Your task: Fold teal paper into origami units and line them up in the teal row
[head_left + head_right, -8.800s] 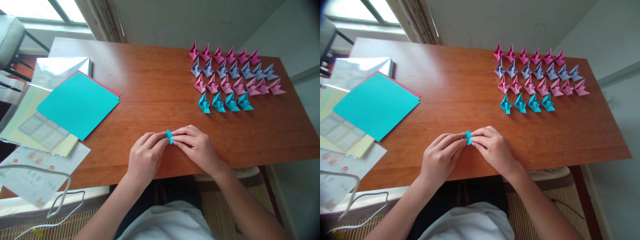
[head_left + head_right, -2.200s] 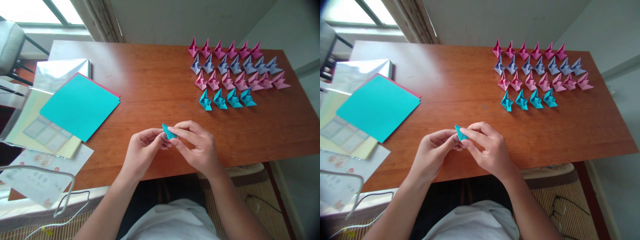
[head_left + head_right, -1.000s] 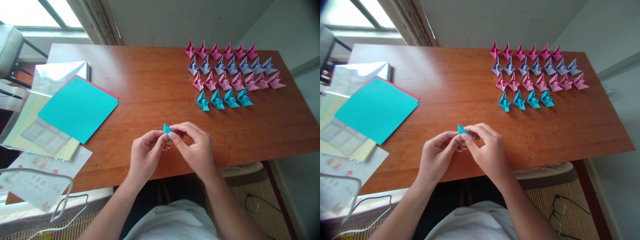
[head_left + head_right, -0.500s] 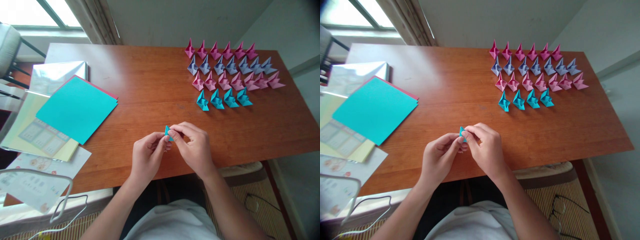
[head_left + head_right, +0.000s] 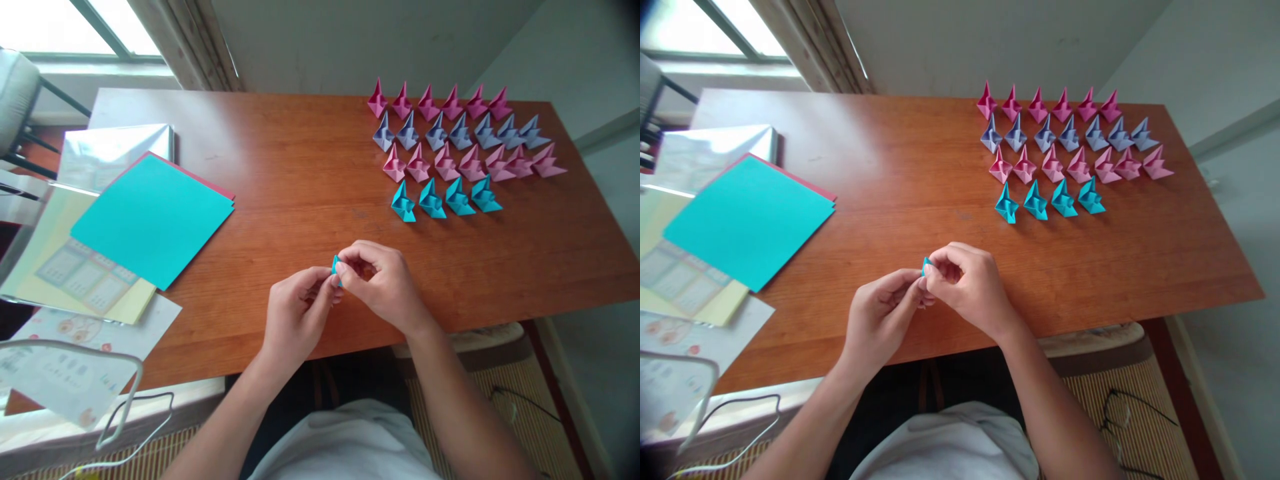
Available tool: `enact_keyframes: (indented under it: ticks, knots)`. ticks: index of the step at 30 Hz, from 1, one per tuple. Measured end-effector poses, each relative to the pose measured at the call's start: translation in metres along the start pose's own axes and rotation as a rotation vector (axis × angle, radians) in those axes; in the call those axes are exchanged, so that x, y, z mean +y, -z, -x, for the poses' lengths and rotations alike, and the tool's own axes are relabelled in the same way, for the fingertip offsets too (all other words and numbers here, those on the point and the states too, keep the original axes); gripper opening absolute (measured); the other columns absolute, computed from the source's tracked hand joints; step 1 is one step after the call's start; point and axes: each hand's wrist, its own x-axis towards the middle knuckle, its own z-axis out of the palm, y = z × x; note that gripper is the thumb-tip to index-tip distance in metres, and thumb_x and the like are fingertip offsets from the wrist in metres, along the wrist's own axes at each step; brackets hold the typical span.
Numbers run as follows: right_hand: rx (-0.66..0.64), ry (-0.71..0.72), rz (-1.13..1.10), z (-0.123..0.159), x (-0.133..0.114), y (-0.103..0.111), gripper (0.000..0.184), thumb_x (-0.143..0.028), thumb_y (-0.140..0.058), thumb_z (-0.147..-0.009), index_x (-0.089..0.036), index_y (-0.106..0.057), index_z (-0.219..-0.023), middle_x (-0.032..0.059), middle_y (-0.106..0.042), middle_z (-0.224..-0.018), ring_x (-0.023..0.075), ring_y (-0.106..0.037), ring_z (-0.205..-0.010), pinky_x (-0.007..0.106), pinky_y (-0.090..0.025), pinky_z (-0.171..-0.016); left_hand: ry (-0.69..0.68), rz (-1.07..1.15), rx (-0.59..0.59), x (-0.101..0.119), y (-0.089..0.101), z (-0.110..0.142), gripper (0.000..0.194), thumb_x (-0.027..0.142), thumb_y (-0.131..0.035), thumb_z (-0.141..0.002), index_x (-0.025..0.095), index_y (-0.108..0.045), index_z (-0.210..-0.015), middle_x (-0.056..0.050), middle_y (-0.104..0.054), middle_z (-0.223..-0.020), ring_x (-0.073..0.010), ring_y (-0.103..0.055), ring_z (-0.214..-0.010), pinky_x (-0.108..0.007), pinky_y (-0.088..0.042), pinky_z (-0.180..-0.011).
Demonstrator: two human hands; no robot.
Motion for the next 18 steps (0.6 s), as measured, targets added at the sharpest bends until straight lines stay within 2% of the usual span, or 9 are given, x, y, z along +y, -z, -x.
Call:
enact_keyframes:
  ticks: [9, 14, 18]
  knots:
    - [0.083, -0.055, -0.153, 0.004, 0.002, -0.013, 0.014, -0.023, -0.065, -0.089, -0.019, -0.065, -0.075, -0.0020, -0.062, -0.072, 0.0119, -0.056, -0.065, 0.025, -0.044, -0.058, 0.011, 0.035, -0.012, 0.000, 0.001, 0.001, 0.017, 0.030, -0.068, -0.093, 0.016, -0.076, -0.088, -0.003, -0.073, -0.071, -0.0144, -0.069, -0.065, -0.021, -0.054, -0.062]
    - [-0.018, -0.131, -0.329, 0.003, 0.006, -0.007, 0.018, -0.030, -0.063, -0.095, -0.019, -0.066, -0.082, -0.0011, -0.063, -0.077, 0.0124, -0.059, -0.071, 0.025, -0.047, -0.064, 0.042, 0.101, -0.029, -0.001, 0.002, -0.001, 0.020, 0.033, -0.069, -0.093, 0.015, -0.075, -0.089, -0.004, -0.076, -0.074, -0.0133, -0.070, -0.065, -0.019, -0.055, -0.062]
    - [-0.042, -0.165, -0.409, -0.001, 0.007, -0.002, 0.027, -0.039, -0.055, -0.102, -0.019, -0.067, -0.087, -0.0021, -0.060, -0.074, 0.0105, -0.054, -0.066, 0.024, -0.043, -0.060, 0.079, 0.191, -0.054, -0.001, 0.004, -0.002, 0.021, 0.034, -0.069, -0.094, 0.014, -0.075, -0.092, -0.004, -0.078, -0.077, -0.0120, -0.071, -0.065, -0.017, -0.055, -0.060]
